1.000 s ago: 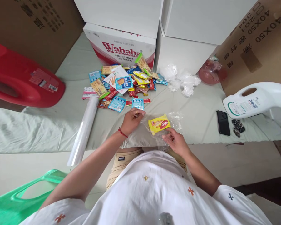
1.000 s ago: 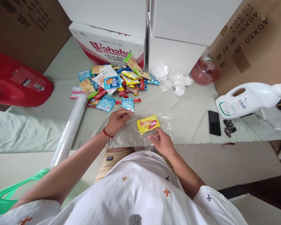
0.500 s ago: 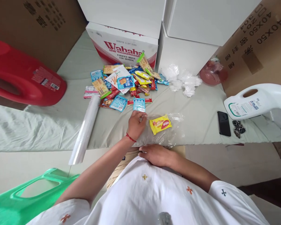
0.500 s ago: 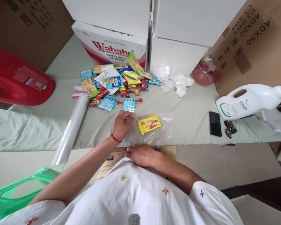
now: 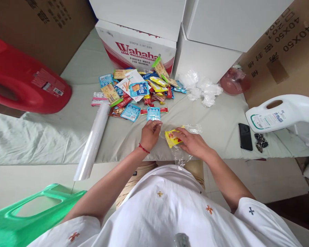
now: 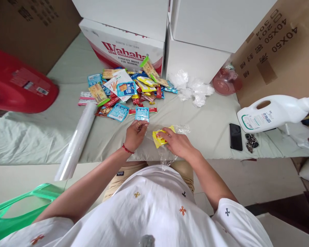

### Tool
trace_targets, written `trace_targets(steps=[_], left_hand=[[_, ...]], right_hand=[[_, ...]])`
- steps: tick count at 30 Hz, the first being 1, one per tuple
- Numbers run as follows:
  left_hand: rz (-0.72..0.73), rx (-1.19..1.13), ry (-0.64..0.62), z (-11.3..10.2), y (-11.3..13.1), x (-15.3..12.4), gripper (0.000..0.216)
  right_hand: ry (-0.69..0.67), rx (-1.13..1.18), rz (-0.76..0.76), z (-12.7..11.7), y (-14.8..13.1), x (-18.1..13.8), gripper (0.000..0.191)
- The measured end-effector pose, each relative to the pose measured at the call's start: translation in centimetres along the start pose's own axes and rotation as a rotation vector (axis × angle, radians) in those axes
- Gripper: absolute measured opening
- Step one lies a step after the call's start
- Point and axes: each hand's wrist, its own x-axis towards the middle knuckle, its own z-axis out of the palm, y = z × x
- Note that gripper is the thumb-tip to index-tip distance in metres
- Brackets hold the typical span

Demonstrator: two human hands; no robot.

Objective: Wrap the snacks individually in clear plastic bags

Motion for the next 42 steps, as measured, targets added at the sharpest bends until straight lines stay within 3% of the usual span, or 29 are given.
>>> trace_targets(steps=[3,17,19,22,25,27,30,32,37,42], left_hand=[[0.018,0.01,-0.009,-0.1,0.1,-0.2,0.019],[0.084,0.014,-0.059,-1.1,0.5,-0.1,0.022],[0.114,0.014,-0.076,-1.2,0.9,-0.2,0.022],[0.171,-0.009,-0.11,-1.5,1.3,-0.5,0.022],[0.232,-0.032,-0.162,-1.8,1.5,-0.7,0.023],[0.259,-0.028,-0.196,-2.1,1.5,-0.9,0.024],[0.293,0.004,-0.238,-2.6,1.5,-1.1,0.024],[0.322,0.036,-0.278,-2.9,1.5,-1.2,0.025],[0.394,0.109,-0.408,-3.2,1.5,-1.7,0.029],[0.468,0.191,-0.548,-3.4,0.8,-2.4,0.035]], right_hand=[[-0.072,-0.081,-0.03,0.1,-0.1,1.2,0.083],[-0.047,-0.033,0.013,0.0,1.1,1.8,0.075],[0.002,0.037,-0.024,-0.1,1.4,1.4,0.066],[0.225,0.097,0.033,-0.3,2.0,1.0,0.047],[0.376,0.018,0.169,-0.4,2.5,1.6,0.06],[0.339,-0.041,0.192,-0.3,2.8,2.3,0.069],[0.261,-0.069,0.208,0.1,3.3,2.9,0.05],[0.278,-0.058,0.216,0.5,3.6,2.6,0.039],[0.416,-0.014,0.173,1.8,4.7,0.6,0.036],[0.393,0.059,0.135,3.4,5.8,-0.6,0.036]])
